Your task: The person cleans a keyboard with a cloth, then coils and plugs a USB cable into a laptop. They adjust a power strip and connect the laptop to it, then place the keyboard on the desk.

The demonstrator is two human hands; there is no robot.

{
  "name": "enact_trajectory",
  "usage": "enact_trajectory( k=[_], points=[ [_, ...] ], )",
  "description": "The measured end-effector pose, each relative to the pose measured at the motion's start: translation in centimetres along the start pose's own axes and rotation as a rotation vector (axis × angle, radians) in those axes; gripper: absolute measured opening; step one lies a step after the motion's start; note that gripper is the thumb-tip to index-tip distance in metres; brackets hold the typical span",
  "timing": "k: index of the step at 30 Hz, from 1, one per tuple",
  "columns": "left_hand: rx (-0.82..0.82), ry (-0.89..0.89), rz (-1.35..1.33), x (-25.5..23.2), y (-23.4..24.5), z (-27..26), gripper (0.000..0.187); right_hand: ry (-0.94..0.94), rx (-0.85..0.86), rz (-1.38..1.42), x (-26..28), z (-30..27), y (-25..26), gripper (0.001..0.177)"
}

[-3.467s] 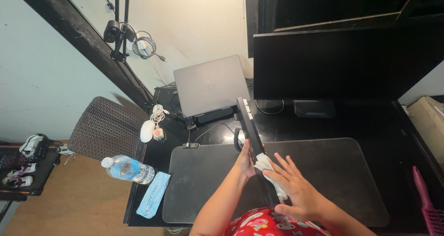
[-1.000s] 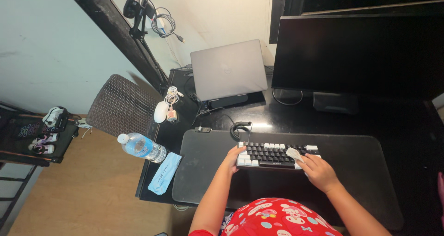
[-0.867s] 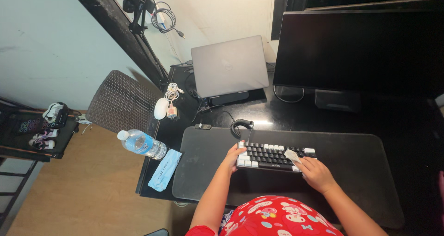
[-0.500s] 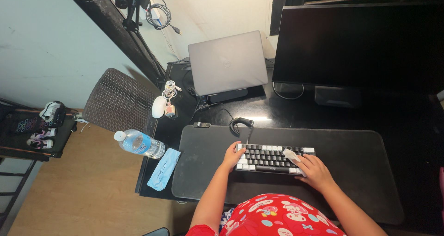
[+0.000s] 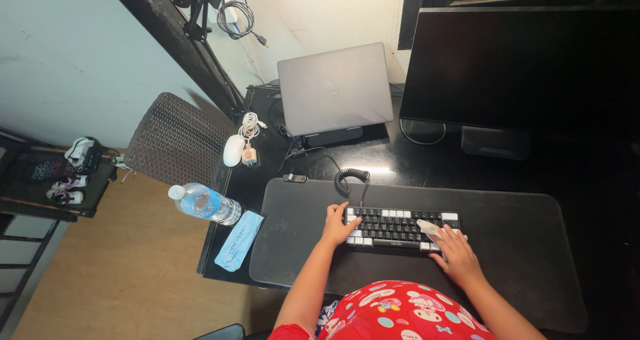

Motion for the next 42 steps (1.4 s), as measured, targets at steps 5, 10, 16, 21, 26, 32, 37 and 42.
enact_trajectory(
  k=[5,10,16,21,26,32,37,42],
  points=[
    [-0.02,-0.123,0.045,-0.7,0.1,0.0,0.084,-0.015,0.004,0.049,0.1,-0.1,-0.1,0.047],
    [-0.073,-0.036,0.065,-0.7,0.2,1.8,0.061,-0.003,-0.006,0.085,0.3,-0.1,0.3,0.051],
    [-0.214,0.034,0.297,-3.8,0.1,3.4,0.035,-0.044,0.044,0.108,0.0,-0.1,0.0,0.043],
    [-0.094,0.223,0.354,-4.0,-0.5,5.4,0.027,-0.15,-0.019,0.03,-0.7,0.4,0.6,0.056],
    [-0.057,0.247,0.374,-4.0,-1.1,7.0,0.022,-0.217,0.096,0.046,-1.7,1.1,-0.3,0.071],
    [-0.018,0.271,0.561,-4.6,-3.1,8.4,0.028,-0.245,0.169,0.009,-1.8,1.1,-1.0,0.071],
    [-0.076,0.316,0.565,-4.4,-3.2,8.5,0.027,-0.25,0.171,0.004,-1.7,1.1,-1.0,0.071],
    [-0.183,0.247,0.528,-4.8,-2.8,7.8,0.024,-0.227,0.161,0.001,-1.6,1.1,-0.9,0.071]
  ],
)
Point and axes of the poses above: each hand's wrist, its own z-axis towards the middle knuckle, its own y-axis out of the back of the hand, x = y × z, the point moved 10 cm from there along z, towards the middle knuckle, and after that the axes turned 8 degrees about x, right-handed, at the moved point
